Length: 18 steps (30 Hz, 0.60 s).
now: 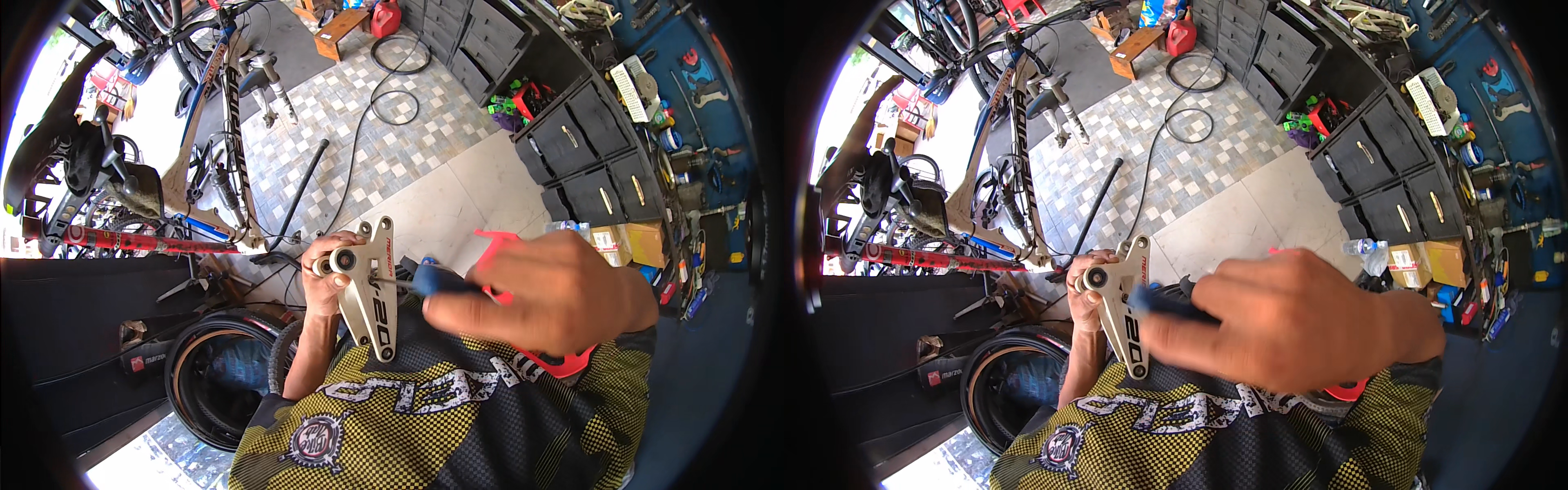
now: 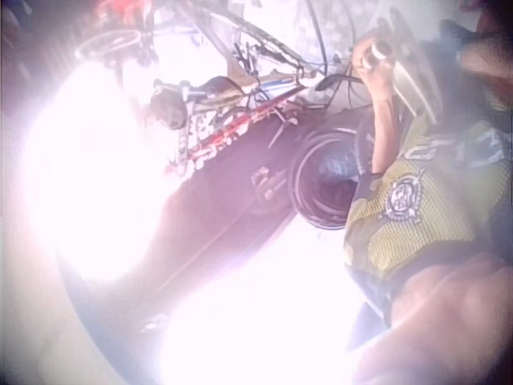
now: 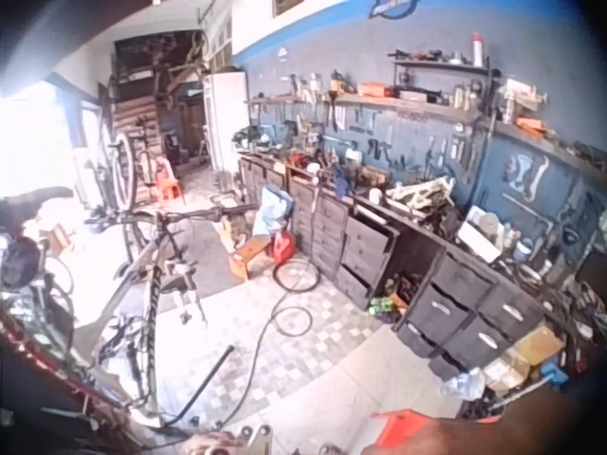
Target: The person selects a white bicycle crank arm from a parts bin, then uses a screwdriver to tighten bolts on the crank arm. They attach the crank arm to the bicycle's bottom bracket and continue tightening the bolts to secure it in place.
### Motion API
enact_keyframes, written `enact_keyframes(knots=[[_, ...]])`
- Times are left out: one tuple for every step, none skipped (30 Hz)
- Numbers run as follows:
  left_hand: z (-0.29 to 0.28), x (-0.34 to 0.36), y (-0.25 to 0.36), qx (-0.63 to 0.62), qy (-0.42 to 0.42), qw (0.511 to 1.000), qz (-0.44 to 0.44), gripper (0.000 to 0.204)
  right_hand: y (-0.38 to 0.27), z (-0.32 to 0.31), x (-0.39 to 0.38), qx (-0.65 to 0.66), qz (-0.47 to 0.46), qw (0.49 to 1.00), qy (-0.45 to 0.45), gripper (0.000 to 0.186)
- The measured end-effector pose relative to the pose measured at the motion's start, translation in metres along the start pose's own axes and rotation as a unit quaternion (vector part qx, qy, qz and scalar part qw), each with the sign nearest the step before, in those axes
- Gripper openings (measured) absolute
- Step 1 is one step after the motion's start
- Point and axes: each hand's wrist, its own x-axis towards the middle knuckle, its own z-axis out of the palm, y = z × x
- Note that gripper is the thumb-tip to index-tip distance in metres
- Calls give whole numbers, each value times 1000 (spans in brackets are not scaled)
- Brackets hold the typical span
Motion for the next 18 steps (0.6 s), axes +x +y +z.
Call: enact_keyframes(knots=[[1,0,1,-3,7,1000,-5,58,2,1,1,31,35,999,-10,35],[3,0,2,1,13,1000,-16,57,4,3,3,46,62,997,8,40],[4,0,3,5,19,999,-26,57,6,5,4,61,88,994,25,45],[5,1,5,8,28,999,-33,56,8,6,6,76,112,990,41,50],[5,2,6,10,23,999,-29,54,10,7,7,62,114,991,36,51],[6,4,7,15,22,999,-27,52,12,6,8,49,114,992,32,52],[7,5,8,27,22,999,-28,51,15,5,9,36,115,992,28,53],[8,5,9,31,18,999,-22,50,17,4,10,21,113,993,32,54],[9,6,10,27,7,1000,-12,48,20,0,11,-6,119,993,23,52],[10,6,10,29,10,999,-14,47,22,0,13,-26,115,993,27,50],[10,7,11,44,10,999,-14,47,25,0,15,-48,104,993,41,49],[10,7,11,53,7,998,-12,47,26,0,17,-70,93,992,55,47],[10,6,11,47,7,999,-16,47,25,-1,18,-78,92,992,43,45],[9,5,11,41,6,999,-19,47,25,-1,19,-85,89,992,31,42],[8,4,11,34,7,999,-22,47,23,-1,20,-97,84,991,22,40],[6,4,10,26,3,999,-18,47,21,1,21,-117,60,991,25,37],[4,3,9,19,-1,1000,-14,47,18,3,21,-141,32,989,30,33],[2,3,7,7,-6,1000,-9,47,15,5,21,-164,5,986,36,30]])
